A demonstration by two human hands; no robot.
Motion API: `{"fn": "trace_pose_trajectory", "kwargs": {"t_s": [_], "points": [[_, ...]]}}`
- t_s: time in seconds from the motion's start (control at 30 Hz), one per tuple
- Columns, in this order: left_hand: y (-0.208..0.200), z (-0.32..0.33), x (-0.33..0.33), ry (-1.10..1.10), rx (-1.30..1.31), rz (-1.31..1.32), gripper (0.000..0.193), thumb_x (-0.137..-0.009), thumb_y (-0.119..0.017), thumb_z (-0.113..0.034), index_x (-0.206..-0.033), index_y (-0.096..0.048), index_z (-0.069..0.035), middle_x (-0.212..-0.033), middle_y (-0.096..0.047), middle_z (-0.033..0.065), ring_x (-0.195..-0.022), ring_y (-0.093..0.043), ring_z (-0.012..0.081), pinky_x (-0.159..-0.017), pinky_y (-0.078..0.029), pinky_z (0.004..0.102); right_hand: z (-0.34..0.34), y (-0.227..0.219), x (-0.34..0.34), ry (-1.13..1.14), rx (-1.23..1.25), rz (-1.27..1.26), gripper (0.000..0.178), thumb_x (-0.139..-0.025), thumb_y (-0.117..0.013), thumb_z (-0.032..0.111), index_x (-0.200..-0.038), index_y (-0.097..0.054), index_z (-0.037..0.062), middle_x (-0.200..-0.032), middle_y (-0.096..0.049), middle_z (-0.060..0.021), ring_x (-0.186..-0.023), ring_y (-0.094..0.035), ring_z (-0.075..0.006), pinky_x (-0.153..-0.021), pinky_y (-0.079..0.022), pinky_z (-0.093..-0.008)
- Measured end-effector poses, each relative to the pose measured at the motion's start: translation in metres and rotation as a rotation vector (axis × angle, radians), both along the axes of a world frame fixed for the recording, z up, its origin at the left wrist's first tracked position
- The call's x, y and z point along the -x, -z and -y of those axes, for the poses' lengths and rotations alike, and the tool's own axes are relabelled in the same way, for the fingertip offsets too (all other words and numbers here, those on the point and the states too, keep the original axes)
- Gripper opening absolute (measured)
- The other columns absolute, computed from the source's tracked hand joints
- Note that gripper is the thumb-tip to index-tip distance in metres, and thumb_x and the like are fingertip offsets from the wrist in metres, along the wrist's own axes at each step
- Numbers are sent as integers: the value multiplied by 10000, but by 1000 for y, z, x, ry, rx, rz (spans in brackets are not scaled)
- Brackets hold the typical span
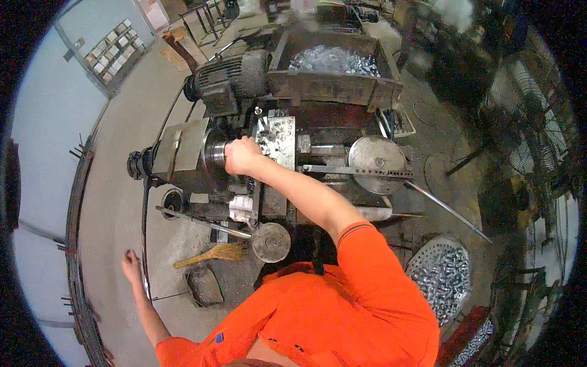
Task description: The person repeatedly feeds metal rods into a turning machine, operates the controls, and collects the finished metal parts into a perforated tray. The cycle of loading, machining, and collecting is repeated throughout the clip.
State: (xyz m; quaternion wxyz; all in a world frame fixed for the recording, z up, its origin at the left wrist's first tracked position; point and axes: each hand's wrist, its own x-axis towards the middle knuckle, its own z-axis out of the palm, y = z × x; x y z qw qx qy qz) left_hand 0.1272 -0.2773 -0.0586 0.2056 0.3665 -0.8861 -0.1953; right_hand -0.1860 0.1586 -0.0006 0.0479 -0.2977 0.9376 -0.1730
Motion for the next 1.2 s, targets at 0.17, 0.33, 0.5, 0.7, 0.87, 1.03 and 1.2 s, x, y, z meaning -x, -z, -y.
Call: {"fn": "trace_pose_trajectory", "kwargs": {"t_s": [0.17, 0.33, 0.5, 0.7, 0.87, 1.03, 1.2], "points": [[32, -120, -2, -183, 249, 188, 518, -767, -596, -509, -819, -605, 6, -718, -615, 204, -687, -602, 358, -644, -454, 437, -7, 4, 0, -7, 31, -7, 246, -587, -608, 184, -784, -680, 56, -844, -665, -152, -791, -649, -301, -739, -514, -390], [25, -129, 4, -107, -161, 152, 399, -742, -653, -375, -793, -581, 14, -697, -611, 200, -689, -611, 336, -628, -455, 423, -12, 3, 0, -15, -40, -126, 217, -598, -611, 208, -744, -682, 64, -790, -660, -154, -802, -633, -311, -761, -488, -387], [24, -88, 4, 239, -31, 290, 288, -743, -655, -235, -795, -557, 31, -549, -551, 134, -456, -567, 237, -498, -459, 372, -63, -36, 10, 1, -138, -296, 253, -586, -599, 282, -665, -673, 53, -752, -654, -149, -744, -624, -306, -696, -479, -375], [33, -91, 42, 359, -615, -111, 232, -792, -622, -154, -892, -560, 46, -612, -560, 92, -512, -577, 207, -508, -499, 323, -145, -69, 60, 355, 209, -545, 530, -571, -598, 170, -1098, -598, 113, -1284, -411, -217, -1037, -471, -416, -895, -418, -434], [58, -64, 35, 298, -798, -141, 279, -799, -639, -188, -943, -556, 36, -689, -563, 72, -555, -551, 164, -529, -471, 291, -163, -39, -1, 150, 497, -465, 538, -549, -610, 127, -1087, -601, 100, -1289, -423, -220, -1106, -473, -379, -923, -410, -409], [57, -64, 47, 218, -835, -71, 314, -803, -623, -233, -924, -538, 43, -705, -523, 98, -615, -538, 194, -555, -460, 326, -283, 42, -106, 430, 449, -256, 492, -569, -621, 153, -1056, -617, 83, -1263, -476, -177, -1007, -551, -355, -868, -451, -385], [92, -13, 30, -31, -1140, -109, 340, -806, -608, -254, -968, -541, 38, -715, -508, 114, -694, -517, 201, -653, -451, 365, -459, 98, -256, 1124, 90, -137, 417, -603, -645, 224, -988, -651, 61, -1129, -578, -150, -970, -578, -312, -844, -467, -365]]}}
